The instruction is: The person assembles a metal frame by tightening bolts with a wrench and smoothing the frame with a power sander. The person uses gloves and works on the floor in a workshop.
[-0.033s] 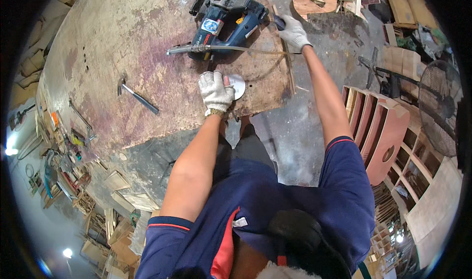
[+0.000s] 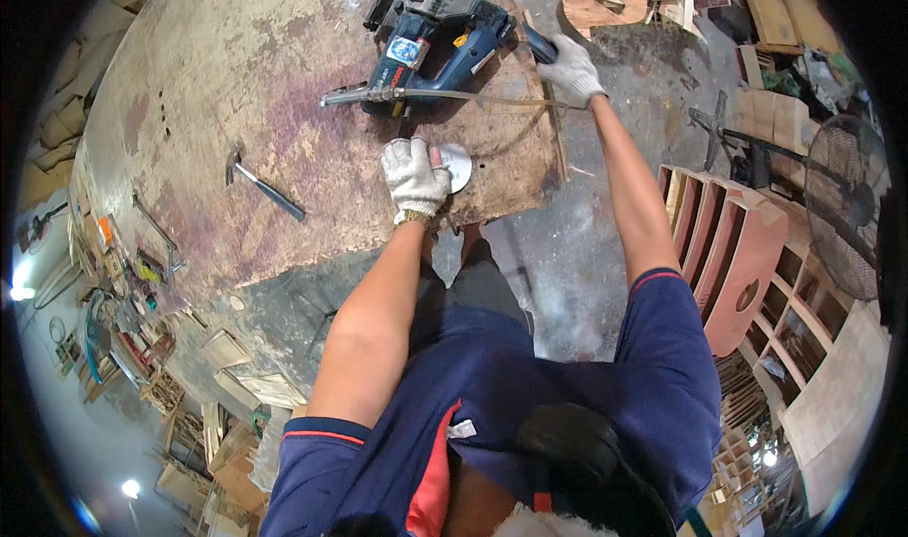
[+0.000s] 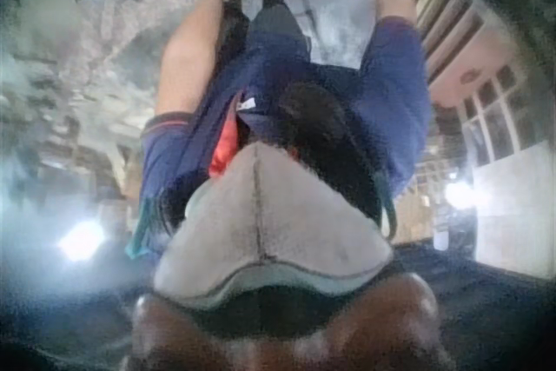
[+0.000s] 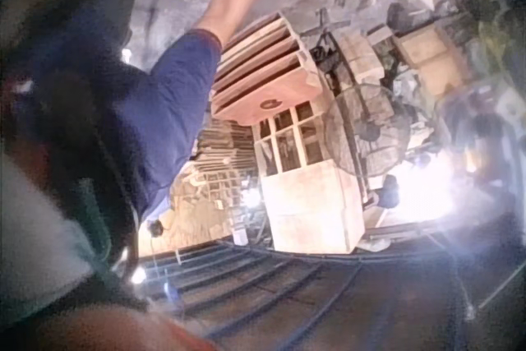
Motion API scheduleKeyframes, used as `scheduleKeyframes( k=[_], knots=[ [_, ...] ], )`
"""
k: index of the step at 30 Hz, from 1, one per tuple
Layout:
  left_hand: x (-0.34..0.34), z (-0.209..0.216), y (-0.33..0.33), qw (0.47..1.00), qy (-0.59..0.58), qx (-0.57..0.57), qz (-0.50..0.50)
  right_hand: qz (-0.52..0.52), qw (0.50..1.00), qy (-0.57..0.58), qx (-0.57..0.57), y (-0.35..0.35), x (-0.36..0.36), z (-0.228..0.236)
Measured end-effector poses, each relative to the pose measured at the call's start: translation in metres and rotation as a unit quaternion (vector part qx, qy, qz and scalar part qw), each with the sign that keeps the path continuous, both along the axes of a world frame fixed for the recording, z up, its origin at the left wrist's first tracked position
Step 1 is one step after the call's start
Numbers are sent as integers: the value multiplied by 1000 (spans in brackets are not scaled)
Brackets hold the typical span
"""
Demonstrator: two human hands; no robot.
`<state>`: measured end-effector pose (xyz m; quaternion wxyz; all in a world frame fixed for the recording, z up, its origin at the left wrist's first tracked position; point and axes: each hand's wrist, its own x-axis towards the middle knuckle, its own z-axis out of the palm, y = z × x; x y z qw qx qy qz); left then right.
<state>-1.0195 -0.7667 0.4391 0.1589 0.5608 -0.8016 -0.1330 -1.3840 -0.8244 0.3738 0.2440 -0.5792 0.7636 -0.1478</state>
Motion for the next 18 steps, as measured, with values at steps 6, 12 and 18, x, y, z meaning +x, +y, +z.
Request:
scheduleKeyframes(
  k=[6, 12, 18],
  knots=[
    [-1, -1, -2, 1000, -5, -21, -20, -31, 999, 32, -25, 88, 6, 56],
    [-1, -4, -5, 999, 0, -32, -24, -256, 965, 55, -32, 201, 54, 67],
    [0, -10, -4, 997, 24, -47, -48, -543, 803, -227, -89, 305, 142, 97]
  ],
)
